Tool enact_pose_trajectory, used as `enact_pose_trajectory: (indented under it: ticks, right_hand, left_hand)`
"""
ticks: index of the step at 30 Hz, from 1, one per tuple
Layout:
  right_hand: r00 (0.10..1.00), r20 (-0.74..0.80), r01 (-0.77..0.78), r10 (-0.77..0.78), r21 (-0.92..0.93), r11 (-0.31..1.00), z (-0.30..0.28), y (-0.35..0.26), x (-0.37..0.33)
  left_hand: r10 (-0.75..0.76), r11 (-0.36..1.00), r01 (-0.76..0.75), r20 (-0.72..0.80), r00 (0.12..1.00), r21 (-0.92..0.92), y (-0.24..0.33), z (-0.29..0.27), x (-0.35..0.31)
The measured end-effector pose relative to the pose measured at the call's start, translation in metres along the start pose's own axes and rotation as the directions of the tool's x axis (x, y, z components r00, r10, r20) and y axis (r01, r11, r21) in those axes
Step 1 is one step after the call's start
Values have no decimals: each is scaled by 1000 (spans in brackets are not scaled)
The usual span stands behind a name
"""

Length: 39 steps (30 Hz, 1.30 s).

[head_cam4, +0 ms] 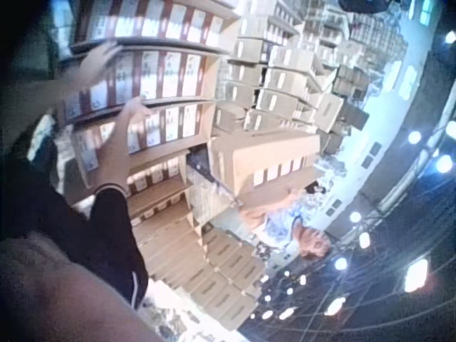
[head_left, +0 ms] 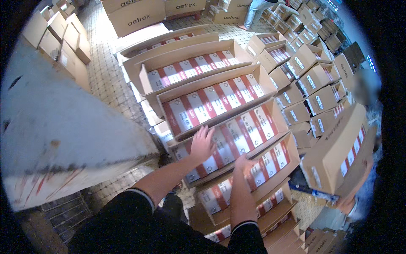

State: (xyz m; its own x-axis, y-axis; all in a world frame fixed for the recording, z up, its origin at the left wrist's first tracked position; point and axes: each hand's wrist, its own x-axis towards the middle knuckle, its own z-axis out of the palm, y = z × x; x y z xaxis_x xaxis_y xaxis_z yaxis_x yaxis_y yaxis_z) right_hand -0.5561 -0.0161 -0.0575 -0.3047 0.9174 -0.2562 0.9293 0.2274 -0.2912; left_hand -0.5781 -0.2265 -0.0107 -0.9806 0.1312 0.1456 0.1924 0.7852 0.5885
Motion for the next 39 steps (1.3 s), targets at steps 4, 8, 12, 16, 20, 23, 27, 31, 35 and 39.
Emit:
enact_pose_trajectory:
  ticks: [4, 8, 12, 16, 20, 23, 27, 31, 35, 39]
  right_hand:
    - [913, 105, 349, -394, 298, 888, -4, 40, 3]
    - [879, 92, 446, -468, 186, 875, -27, 101, -72]
    - [636, -57, 741, -769, 320, 590, -7, 156, -270]
    - [-161, 668, 852, -726, 466, 240, 43, 190, -452]
    - [-292, 735, 851, -613, 492, 184, 87, 192, -527]
    - [-143, 826, 961, -546, 248, 124, 114, 178, -553]
    - [396, 820, 877, -413, -205, 435, 135, 167, -586]
    - [174, 859, 935, -481, 8, 354, 132, 163, -642]
    - [126, 890, 966, -438, -9, 260, 134, 146, -709]
    - [92, 901, 974, -425, 6, 225, 156, 117, -753]
  left_hand:
    - [268, 961, -244, 221, 938, -131, -38, -80, -170]
    - [-162, 978, 211, 648, 745, 2, -122, -183, -318]
    - [-663, 741, 589, 493, 563, 322, -225, -237, -413]
    - [-945, 303, 949, 156, 287, 86, -316, -240, -480]
    - [-705, 563, 797, 377, 601, -218, -364, -241, -508]
    - [-541, 684, 658, 386, 747, -315, -393, -283, -537]
    - [-687, 403, 775, 399, 608, -488, -443, -330, -653]
    - [-968, -242, 625, 140, -209, -742, -515, -370, -816]
    - [-948, -300, 824, 58, -312, -480, -542, -412, -949]
    - [-986, -162, 985, 47, -160, -53, -560, -436, -937]
